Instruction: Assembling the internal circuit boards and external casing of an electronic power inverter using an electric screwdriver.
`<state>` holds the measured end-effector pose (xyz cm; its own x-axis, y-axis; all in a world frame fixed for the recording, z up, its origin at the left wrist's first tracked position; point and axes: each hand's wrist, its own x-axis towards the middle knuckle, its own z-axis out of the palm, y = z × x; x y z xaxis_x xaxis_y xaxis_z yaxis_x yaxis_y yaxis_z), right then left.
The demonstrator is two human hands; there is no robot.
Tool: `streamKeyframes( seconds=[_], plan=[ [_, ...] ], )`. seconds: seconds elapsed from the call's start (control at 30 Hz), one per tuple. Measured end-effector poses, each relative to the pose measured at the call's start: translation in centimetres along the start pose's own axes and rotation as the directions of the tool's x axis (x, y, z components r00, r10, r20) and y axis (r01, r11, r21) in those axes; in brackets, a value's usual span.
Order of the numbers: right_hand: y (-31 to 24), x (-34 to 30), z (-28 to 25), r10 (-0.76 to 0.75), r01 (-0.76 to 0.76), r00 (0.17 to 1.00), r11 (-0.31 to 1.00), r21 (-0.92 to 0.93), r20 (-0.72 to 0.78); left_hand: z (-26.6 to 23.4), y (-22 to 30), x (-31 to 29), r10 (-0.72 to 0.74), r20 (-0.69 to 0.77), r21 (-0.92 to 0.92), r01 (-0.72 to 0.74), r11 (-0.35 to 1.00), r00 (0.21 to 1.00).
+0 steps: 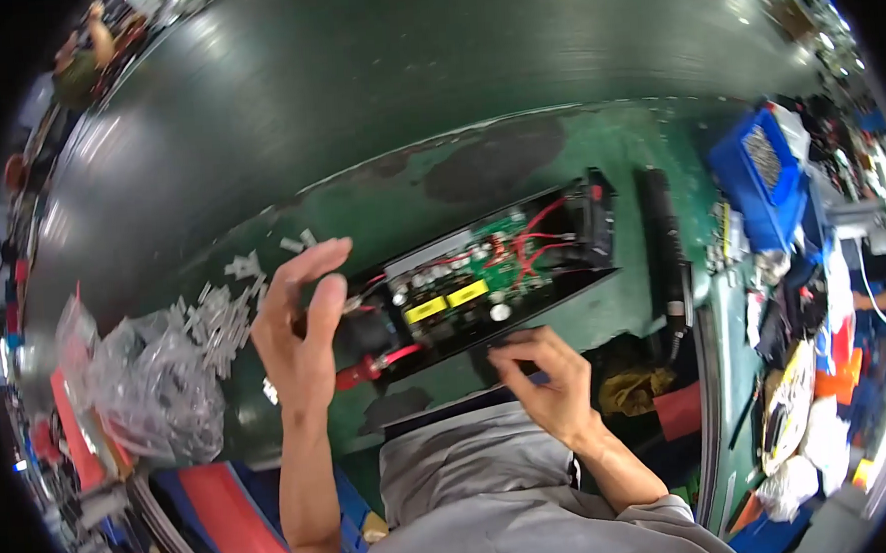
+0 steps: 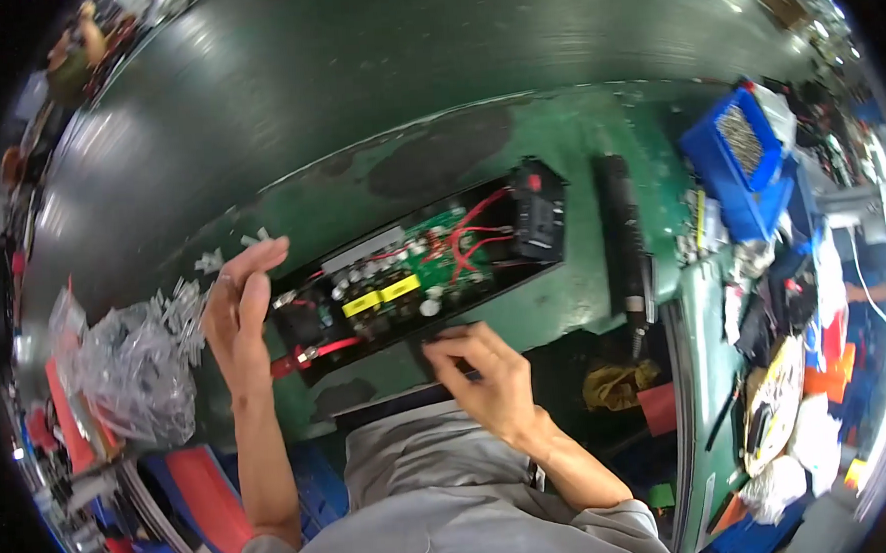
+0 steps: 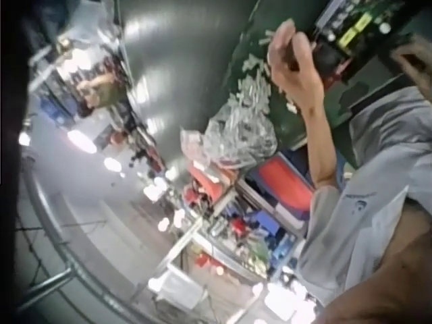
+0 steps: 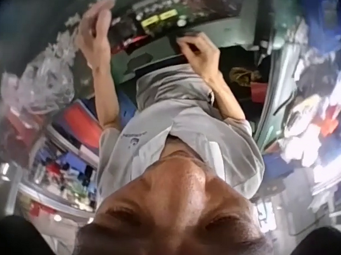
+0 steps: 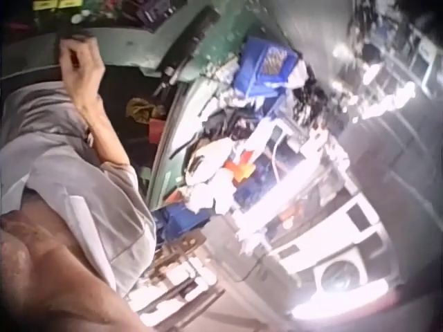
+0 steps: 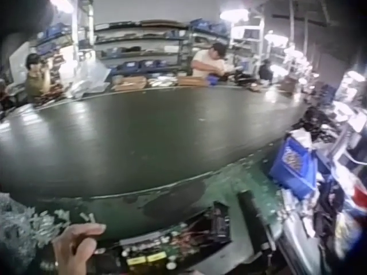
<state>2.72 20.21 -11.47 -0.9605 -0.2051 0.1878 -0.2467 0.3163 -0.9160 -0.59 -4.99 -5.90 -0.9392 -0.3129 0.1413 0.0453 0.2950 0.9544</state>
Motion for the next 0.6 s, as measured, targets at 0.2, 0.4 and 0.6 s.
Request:
streamKeyframes(
  seconds=[0.2,0.4,0.6],
  plan=[
    [0.5,0.2,0.6,0.022,-0.023,1.0,1.0,0.012,0.019,-0.3,-1.6,0.6,-0.033,0.034,-0.082,0.035,0.996,0.999],
    [0.6,0.9,1.7,-0.026,0.026,1.0,0.998,-0.055,-0.004,-0.2,-4.1,0.9,0.233,0.113,-0.282,-0.194,0.94,0.966],
    [0.6,0.8,1.8,-0.036,0.028,0.999,0.982,-0.185,-0.04,0.2,-4.9,1.0,0.238,0.134,-0.335,-0.182,0.924,0.962]
  ],
)
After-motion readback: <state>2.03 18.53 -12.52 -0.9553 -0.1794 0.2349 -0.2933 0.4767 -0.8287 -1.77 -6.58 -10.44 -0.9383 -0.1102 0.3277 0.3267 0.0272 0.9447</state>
